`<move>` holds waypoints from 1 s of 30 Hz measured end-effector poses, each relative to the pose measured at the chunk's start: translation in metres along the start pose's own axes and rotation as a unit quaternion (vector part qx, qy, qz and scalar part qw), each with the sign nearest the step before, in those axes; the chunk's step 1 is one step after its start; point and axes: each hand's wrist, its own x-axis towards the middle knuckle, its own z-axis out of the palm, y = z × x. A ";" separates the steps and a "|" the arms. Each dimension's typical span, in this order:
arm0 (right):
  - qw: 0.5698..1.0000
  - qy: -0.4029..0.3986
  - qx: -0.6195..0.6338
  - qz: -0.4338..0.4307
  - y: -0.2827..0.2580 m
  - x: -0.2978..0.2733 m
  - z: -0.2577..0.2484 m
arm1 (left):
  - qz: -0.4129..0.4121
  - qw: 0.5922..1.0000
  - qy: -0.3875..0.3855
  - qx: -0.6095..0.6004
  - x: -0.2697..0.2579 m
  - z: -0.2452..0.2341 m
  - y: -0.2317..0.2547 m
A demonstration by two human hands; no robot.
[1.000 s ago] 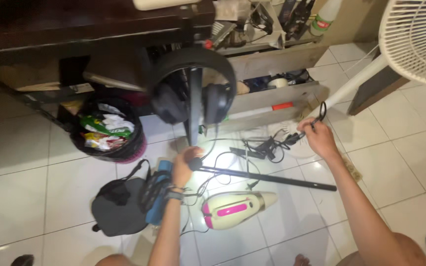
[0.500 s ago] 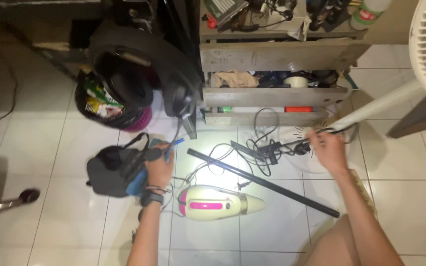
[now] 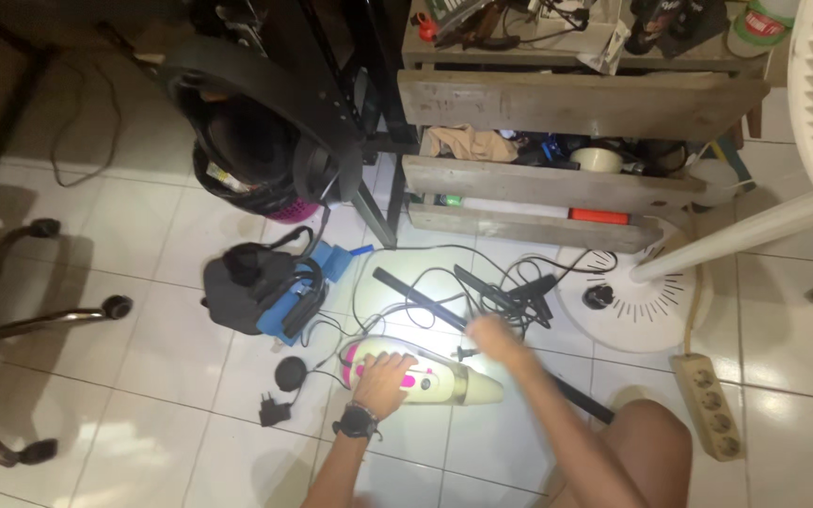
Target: The person takes a handheld vacuum and several black tubes out of a plastic bag, then sorts through cords and electronic items near a small shelf.
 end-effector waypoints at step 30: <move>0.830 0.533 0.153 -0.060 -0.176 -0.198 -0.422 | 0.067 0.986 0.142 -0.051 0.136 0.011 -0.041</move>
